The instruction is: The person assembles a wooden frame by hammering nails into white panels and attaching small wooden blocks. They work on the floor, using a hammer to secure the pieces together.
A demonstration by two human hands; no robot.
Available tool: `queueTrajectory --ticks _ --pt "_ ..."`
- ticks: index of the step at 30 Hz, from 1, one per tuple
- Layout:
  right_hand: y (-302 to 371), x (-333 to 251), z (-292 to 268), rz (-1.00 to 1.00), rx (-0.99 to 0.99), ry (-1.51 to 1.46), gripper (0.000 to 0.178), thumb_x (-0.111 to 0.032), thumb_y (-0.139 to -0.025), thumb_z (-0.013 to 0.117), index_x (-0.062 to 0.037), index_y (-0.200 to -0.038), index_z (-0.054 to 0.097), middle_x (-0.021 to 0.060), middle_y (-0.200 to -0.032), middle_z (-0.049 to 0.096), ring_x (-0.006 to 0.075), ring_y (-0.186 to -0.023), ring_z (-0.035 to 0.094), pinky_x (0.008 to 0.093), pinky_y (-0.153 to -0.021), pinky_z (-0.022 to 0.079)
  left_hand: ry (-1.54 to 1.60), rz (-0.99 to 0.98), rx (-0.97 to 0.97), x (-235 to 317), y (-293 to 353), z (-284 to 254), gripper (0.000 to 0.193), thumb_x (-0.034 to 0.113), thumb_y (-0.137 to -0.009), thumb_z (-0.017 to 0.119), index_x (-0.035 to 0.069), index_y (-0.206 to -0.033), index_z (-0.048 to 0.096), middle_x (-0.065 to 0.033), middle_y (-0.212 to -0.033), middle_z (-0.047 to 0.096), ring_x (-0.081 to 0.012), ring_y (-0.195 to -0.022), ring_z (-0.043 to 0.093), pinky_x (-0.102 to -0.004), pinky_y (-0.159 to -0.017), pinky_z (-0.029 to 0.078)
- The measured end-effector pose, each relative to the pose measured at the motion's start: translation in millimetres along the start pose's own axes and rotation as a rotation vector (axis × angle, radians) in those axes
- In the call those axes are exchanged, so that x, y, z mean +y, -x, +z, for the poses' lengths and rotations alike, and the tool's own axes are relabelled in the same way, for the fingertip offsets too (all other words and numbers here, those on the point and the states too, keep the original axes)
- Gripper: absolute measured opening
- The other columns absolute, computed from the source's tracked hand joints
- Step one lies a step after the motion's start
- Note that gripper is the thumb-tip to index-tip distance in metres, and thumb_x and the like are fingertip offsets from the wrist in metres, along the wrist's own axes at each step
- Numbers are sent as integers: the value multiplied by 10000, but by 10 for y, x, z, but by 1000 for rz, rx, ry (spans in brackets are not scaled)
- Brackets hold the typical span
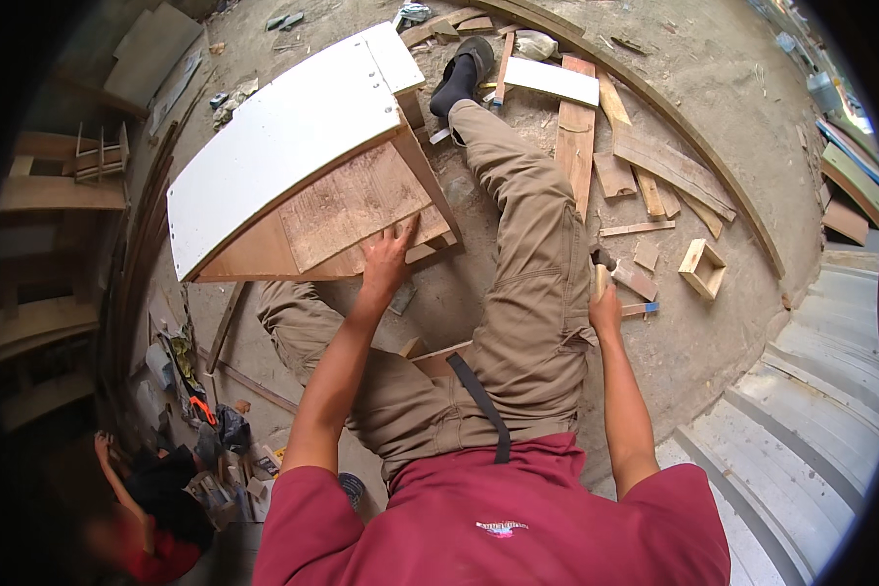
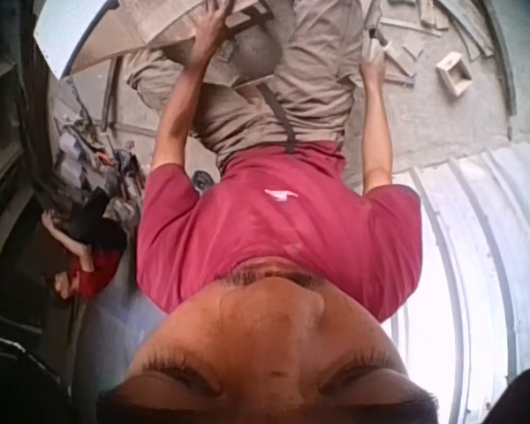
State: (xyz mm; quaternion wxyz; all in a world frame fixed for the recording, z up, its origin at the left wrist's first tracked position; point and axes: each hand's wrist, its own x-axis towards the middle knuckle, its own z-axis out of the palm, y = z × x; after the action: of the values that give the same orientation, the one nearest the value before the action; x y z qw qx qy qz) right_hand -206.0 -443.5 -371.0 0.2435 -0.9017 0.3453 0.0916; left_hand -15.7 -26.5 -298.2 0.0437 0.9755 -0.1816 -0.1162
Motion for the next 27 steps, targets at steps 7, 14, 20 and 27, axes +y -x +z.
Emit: queueTrajectory --ticks 7,14,20,27 --pt "-367 -66 417 -46 147 -135 393 -205 -922 661 38 -1190 507 303 -1060 630 478 -1058 609 545 -874 493 -4 -6 120 -77 -126 -155 1043 -100 -738 618 381 -1591 259 -166 -1648 229 -350 -1516 243 -754 -1125 181" --pt "-368 -2310 -1266 -493 179 -844 457 -299 -943 707 15 -1247 573 144 -1092 657 213 -1002 650 340 -852 533 -65 -39 167 -255 -248 -165 964 -99 -761 590 346 -1572 320 -166 -1611 316 -328 -1496 305 -739 -1101 263" --pt "-361 -3609 -354 -834 -222 -527 948 -578 -845 748 75 -1436 398 315 -1324 551 415 -1262 545 439 -1058 449 -37 7 189 -338 -423 -252 900 -56 -789 577 301 -1576 322 -175 -1590 354 -341 -1486 331 -707 -1113 282" --pt "-664 -3634 752 -901 -178 -756 533 -204 -982 631 -89 -1479 476 248 -1263 658 351 -1170 657 404 -955 519 448 -152 577 -587 208 -189 589 43 -850 618 79 -1425 498 -216 -1546 375 -380 -1422 386 -541 -1135 332"
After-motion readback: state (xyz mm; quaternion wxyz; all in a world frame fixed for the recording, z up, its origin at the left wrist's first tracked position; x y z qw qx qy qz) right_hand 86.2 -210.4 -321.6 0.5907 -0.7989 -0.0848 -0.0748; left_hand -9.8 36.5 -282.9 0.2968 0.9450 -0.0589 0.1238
